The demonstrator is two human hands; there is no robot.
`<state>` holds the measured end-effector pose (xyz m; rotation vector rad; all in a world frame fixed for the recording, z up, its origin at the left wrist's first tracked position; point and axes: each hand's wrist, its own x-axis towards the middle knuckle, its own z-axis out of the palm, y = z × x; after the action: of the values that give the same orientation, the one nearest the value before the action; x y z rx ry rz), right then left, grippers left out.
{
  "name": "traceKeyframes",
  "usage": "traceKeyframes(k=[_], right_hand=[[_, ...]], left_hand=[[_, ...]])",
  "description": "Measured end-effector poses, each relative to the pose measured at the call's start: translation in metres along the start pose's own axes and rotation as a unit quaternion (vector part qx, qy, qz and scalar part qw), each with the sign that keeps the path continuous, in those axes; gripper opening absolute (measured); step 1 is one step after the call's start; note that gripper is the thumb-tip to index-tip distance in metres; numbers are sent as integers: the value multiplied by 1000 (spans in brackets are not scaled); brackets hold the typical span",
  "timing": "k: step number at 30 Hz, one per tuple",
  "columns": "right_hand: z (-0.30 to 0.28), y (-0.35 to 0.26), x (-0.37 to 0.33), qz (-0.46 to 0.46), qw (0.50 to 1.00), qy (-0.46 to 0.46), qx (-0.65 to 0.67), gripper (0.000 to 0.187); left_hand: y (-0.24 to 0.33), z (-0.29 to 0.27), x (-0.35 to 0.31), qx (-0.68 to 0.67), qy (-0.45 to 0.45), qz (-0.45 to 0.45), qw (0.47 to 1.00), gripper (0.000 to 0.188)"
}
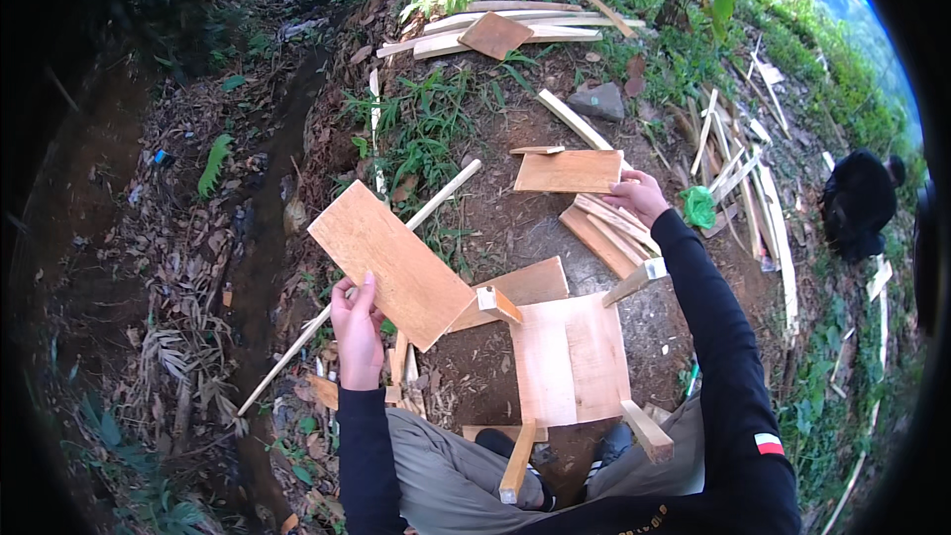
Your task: The person assembles a small wooden structure using planks and a hammer. They position the pieces, align them, and hammer nails to secure the joints.
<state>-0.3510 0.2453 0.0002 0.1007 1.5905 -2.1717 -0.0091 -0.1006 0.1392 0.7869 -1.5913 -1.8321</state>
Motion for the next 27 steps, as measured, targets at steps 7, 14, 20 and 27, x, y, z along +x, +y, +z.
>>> traceKeyframes(k=[7, 14, 20, 27], right_hand=[[-31, -108, -197, -196, 971, -118, 71, 51], [-43, -147, -278, -174, 978, 9, 113, 41], [5, -125, -379, -219, 964, 45, 145, 51], [53, -66, -437, -191, 978, 55, 63, 59]], left_hand=[[21, -19, -30, -164, 10, 58, 985, 30], [44, -16, -53, -247, -211, -114, 939, 36], [69, 10, -108, -182, -314, -120, 924, 45], [64, 41, -136, -144, -389, -152, 897, 50]])
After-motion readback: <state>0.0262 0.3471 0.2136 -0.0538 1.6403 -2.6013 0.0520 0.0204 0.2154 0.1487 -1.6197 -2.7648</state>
